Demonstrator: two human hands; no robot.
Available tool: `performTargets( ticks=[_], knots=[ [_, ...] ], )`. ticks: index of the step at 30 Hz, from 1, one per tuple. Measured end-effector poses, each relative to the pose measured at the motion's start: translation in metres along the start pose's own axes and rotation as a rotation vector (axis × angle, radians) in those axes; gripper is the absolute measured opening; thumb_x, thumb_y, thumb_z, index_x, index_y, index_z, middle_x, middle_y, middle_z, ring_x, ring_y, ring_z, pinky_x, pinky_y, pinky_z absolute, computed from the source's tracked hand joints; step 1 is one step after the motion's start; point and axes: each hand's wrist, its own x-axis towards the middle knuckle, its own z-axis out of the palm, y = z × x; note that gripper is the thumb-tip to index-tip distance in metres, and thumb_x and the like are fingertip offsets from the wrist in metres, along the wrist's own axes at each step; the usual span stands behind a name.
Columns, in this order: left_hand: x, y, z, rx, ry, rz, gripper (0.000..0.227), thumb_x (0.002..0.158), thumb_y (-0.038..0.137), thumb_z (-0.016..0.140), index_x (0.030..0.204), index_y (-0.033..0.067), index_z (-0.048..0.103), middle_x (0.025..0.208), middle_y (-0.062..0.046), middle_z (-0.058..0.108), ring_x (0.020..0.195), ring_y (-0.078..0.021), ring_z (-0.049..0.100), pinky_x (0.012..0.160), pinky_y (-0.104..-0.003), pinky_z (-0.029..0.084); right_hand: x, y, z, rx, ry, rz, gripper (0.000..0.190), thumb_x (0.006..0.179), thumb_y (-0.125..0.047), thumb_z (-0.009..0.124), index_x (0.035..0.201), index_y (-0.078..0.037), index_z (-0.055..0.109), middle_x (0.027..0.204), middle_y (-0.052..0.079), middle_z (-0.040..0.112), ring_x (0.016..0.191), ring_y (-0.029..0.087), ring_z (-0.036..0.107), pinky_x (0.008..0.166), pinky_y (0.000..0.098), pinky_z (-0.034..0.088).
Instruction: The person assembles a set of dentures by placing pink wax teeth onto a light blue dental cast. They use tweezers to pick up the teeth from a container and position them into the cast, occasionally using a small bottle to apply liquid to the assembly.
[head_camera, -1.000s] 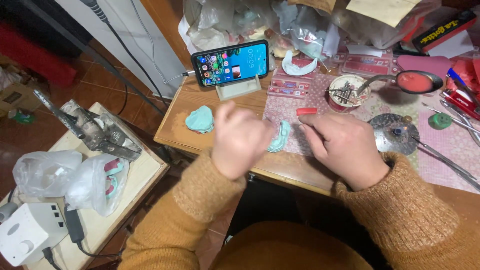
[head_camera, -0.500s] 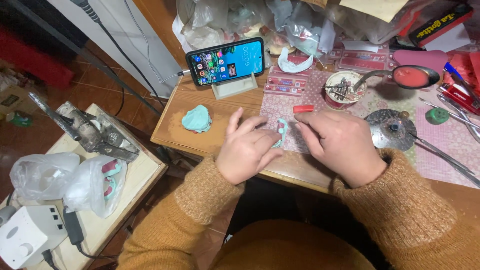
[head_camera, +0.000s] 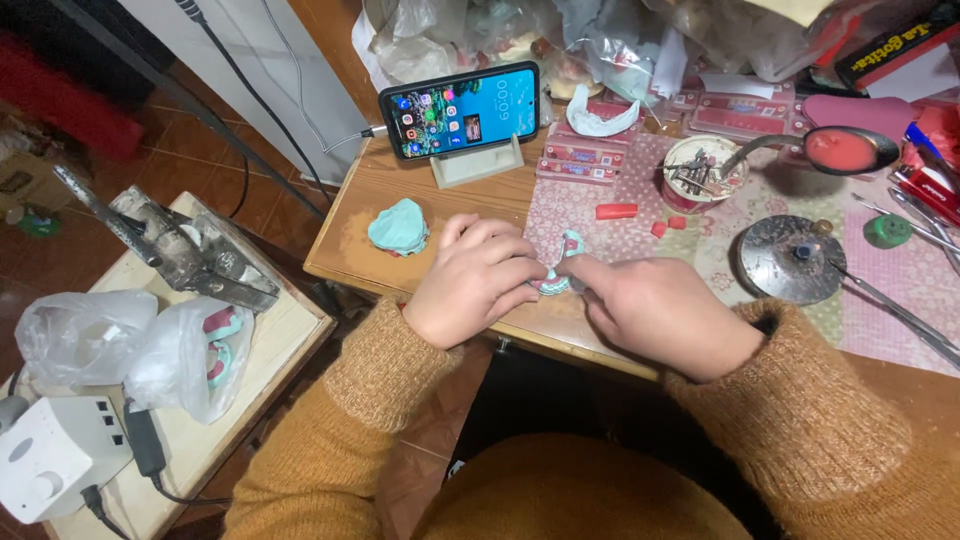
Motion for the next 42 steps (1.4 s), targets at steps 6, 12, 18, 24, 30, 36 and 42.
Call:
performTargets(
  ticks=[6,12,18,24,30,36,42],
  knots=[
    [0.007,0.004,0.002,-0.082,0.000,0.035,0.017,0.087,0.027,0.078,0.099,0.0164,0.071,0.102,0.001,0.066,0.111,-0.0244,0.059,0.102,-0.044,0.038,-0.008,-0.007,-0.001,0.031,-0.007,0.093,0.035,0.086,-0.019,0.065,0.120,-0.016,0.061,0.060,0.013,0.067,0.055,0.036,0.067,0.052,0.0503,0.052],
    [0.008,0.034,0.014,-0.092,0.031,-0.027,0.020,0.083,0.023,0.077,0.097,0.0112,0.069,0.096,-0.005,0.064,0.100,-0.0277,0.059,0.093,-0.043,0.040,-0.041,-0.016,-0.007,-0.030,0.047,0.131,0.051,0.086,-0.018,0.065,0.136,-0.012,0.059,0.067,0.012,0.069,0.057,0.035,0.066,0.052,0.0485,0.052],
    [0.022,0.058,0.030,-0.046,0.136,-0.101,0.019,0.086,0.022,0.078,0.097,0.0106,0.068,0.094,-0.004,0.064,0.096,-0.0255,0.061,0.089,-0.042,0.040,-0.075,-0.013,-0.008,0.013,0.343,0.239,0.025,0.088,-0.021,0.070,0.110,-0.009,0.072,0.086,0.011,0.074,0.075,0.029,0.072,0.066,0.0397,0.057],
    [0.050,0.057,0.025,-0.070,0.117,0.012,0.018,0.085,0.023,0.077,0.097,0.0126,0.068,0.096,-0.003,0.064,0.099,-0.0242,0.061,0.095,-0.041,0.041,-0.097,-0.001,-0.004,0.037,0.376,0.447,0.018,0.088,-0.021,0.071,0.103,-0.011,0.076,0.087,0.011,0.075,0.077,0.029,0.073,0.069,0.0388,0.057],
    [0.102,0.039,0.033,-0.080,0.087,0.013,0.018,0.080,0.028,0.078,0.083,0.0110,0.073,0.086,-0.004,0.067,0.094,-0.0286,0.062,0.086,-0.046,0.043,-0.106,0.005,0.001,0.125,0.462,0.515,0.015,0.090,-0.017,0.070,0.101,-0.010,0.075,0.090,0.012,0.075,0.080,0.029,0.074,0.073,0.0384,0.058],
    [0.123,0.026,0.095,0.065,-0.163,0.057,0.010,0.082,0.012,0.067,0.087,0.0096,0.075,0.093,-0.012,0.069,0.087,-0.0347,0.068,0.072,-0.048,0.054,-0.112,0.011,0.001,0.137,0.531,0.514,0.013,0.090,-0.015,0.071,0.100,-0.009,0.076,0.091,0.012,0.075,0.079,0.029,0.074,0.071,0.0381,0.058],
    [0.135,0.054,0.052,-0.041,-0.126,0.081,0.012,0.078,0.018,0.072,0.086,0.0088,0.072,0.090,-0.013,0.069,0.082,-0.0362,0.067,0.068,-0.048,0.052,-0.138,0.022,-0.002,0.178,0.578,0.489,0.015,0.091,-0.016,0.072,0.100,-0.005,0.074,0.093,0.014,0.076,0.080,0.030,0.074,0.071,0.0383,0.058]
  ],
)
